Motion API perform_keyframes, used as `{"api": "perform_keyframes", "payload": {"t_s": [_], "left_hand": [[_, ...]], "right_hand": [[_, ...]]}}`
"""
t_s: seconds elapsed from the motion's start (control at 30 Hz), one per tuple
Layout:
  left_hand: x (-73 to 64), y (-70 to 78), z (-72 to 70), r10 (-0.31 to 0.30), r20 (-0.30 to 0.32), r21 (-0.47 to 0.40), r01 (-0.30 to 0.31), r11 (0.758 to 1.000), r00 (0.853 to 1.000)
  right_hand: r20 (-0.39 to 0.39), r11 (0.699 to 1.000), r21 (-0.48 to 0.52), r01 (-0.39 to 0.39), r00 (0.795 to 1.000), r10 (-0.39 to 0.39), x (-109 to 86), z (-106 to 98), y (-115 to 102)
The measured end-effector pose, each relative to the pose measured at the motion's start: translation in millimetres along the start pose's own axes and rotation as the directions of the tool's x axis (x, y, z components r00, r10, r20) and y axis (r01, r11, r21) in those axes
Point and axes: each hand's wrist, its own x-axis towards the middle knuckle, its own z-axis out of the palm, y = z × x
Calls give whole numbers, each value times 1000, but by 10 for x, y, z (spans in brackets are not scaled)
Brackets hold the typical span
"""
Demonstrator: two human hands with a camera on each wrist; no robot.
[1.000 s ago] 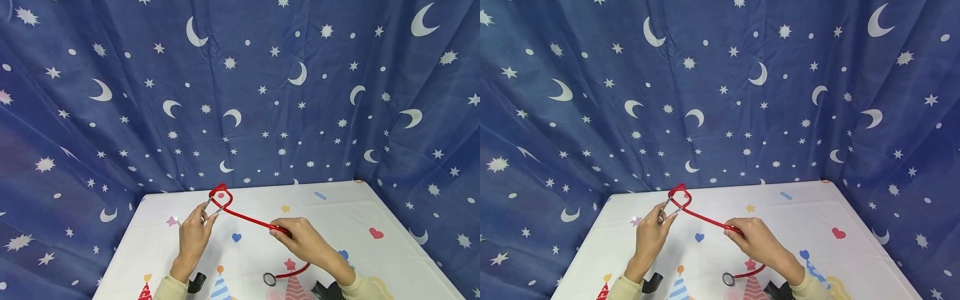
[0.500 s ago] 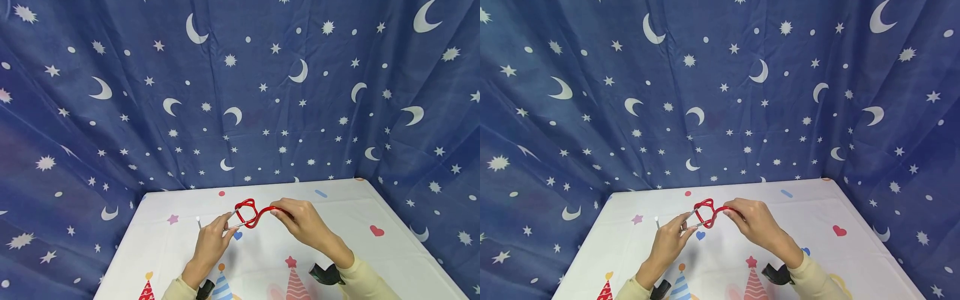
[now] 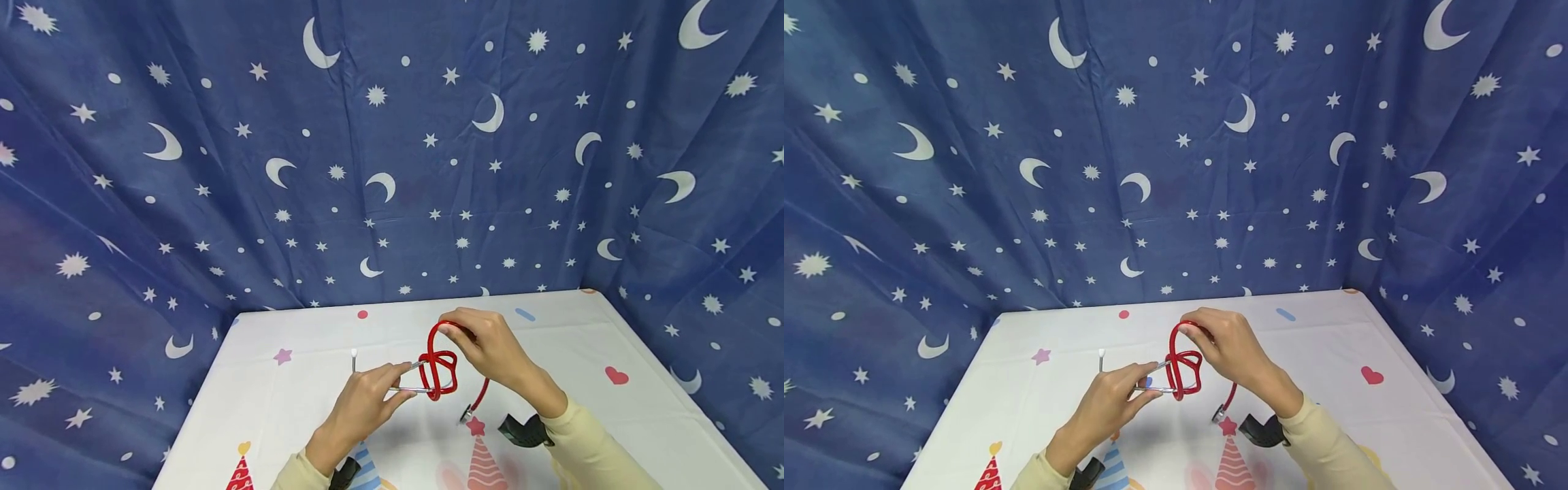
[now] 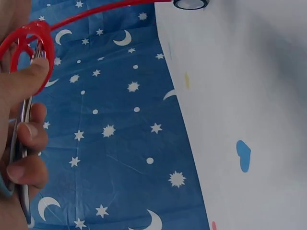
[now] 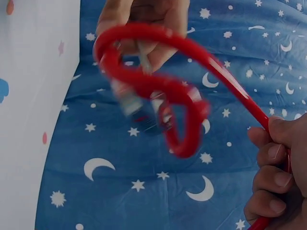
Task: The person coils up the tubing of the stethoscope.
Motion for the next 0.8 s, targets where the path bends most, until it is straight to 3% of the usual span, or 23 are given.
{"api": "perform_keyframes", "payload": {"t_s": [0.23,0.47,0.67,0.8], "left_hand": [[50,103,-75,107,19,-56,-106,993,994],[103,175,-154,190,-37,-59,-192,980,981],[133,191,-230,167,-98,-102,-177,979,981],[141,161,-274,103,-175,-166,-132,977,979]], "right_hand": [[16,999,-15,-32,999,33,-5,49,74],[97,994,-5,-107,990,107,-19,101,119],[154,985,37,-169,975,162,-61,135,134],[165,974,60,-219,964,207,-109,149,137]]}}
